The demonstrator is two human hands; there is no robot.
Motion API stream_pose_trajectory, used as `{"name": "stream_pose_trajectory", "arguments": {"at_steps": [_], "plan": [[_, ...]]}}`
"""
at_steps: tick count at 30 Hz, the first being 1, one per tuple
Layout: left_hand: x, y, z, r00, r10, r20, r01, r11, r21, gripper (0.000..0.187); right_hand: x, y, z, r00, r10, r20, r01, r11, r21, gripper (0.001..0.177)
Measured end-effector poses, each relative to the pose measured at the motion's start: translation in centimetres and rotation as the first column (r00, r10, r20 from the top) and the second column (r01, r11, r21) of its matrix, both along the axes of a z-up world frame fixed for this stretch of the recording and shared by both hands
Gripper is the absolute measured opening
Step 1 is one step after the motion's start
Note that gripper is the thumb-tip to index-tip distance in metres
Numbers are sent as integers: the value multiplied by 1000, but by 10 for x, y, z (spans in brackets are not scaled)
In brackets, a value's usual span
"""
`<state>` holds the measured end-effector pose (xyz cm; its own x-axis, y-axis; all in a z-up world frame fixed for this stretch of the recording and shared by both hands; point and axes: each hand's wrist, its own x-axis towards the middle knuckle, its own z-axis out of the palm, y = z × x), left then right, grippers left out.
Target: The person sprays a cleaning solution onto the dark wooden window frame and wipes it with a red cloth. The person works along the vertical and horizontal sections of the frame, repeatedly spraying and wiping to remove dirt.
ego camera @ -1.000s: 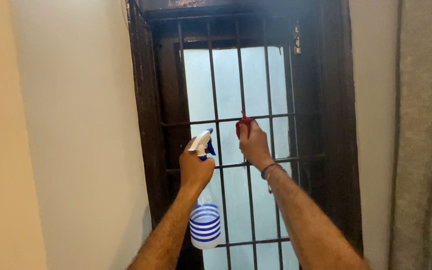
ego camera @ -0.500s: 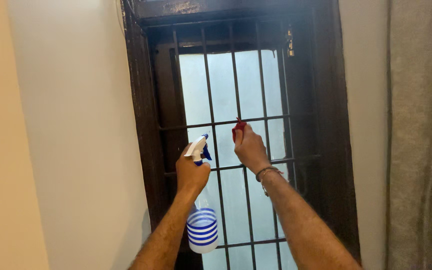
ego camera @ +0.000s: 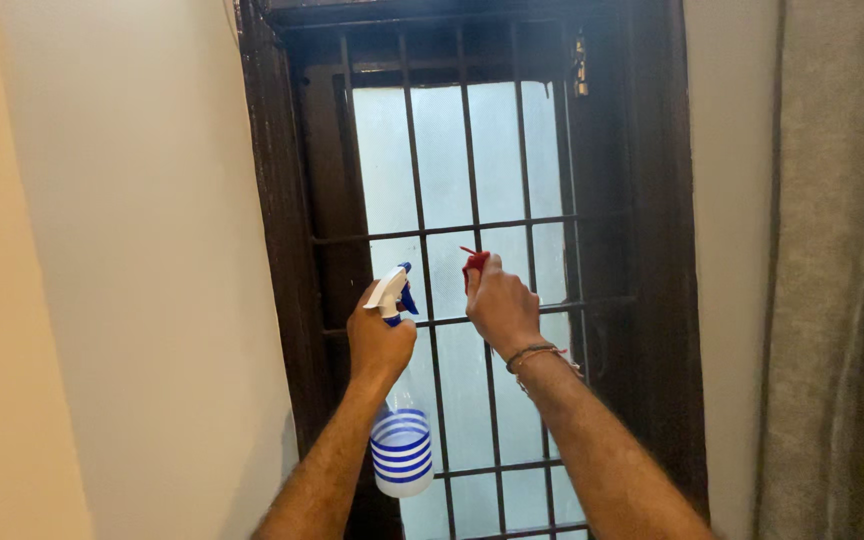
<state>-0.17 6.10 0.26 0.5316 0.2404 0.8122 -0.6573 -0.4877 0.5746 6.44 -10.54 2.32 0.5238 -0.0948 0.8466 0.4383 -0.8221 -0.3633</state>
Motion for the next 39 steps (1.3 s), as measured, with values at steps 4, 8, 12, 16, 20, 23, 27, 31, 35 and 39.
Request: {"name": "stream_pose_trajectory", "arguments": {"at_steps": [4,8,12,16,20,23,27,31,35,39], "plan": [[-4,-1,-2,998,-18,62,18,1000,-1,55,-4,-1,-4,1000,13,-15,-13,1000,-11,37],[-11,-1,-2,1000,-13,12,13,1000,-9,53,-9,2,-9,999,-36,29,36,999,-3,36],[-9,0,-6,999,-24,34,25,1000,-13,52,-13,0,-13,998,-50,40,51,998,-21,36],[-1,-2,-10,983,30,179,-41,998,54,49,-17,-5,-15,998,-62,32,64,995,-76,34],[-4,1,-11,997,20,72,-20,1000,3,53,-16,-9,-17,994,-99,36,104,980,-171,34],[-12,2,-11,993,26,115,-27,1000,8,50,-19,-13,-20,992,-72,108,94,972,-217,31],[-24,4,-8,995,51,87,-53,998,17,52,-35,-15,-18,987,-84,137,123,943,-309,25],[-32,6,-7,999,44,29,-44,999,4,54,-50,-16,-12,991,-135,3,127,921,-368,28],[-35,12,-11,995,49,90,-51,999,18,53,-49,-16,-12,994,-75,75,95,939,-330,24],[-41,18,-12,997,63,32,-63,998,-7,53,-50,-20,-14,991,9,131,29,960,-280,17]]}}
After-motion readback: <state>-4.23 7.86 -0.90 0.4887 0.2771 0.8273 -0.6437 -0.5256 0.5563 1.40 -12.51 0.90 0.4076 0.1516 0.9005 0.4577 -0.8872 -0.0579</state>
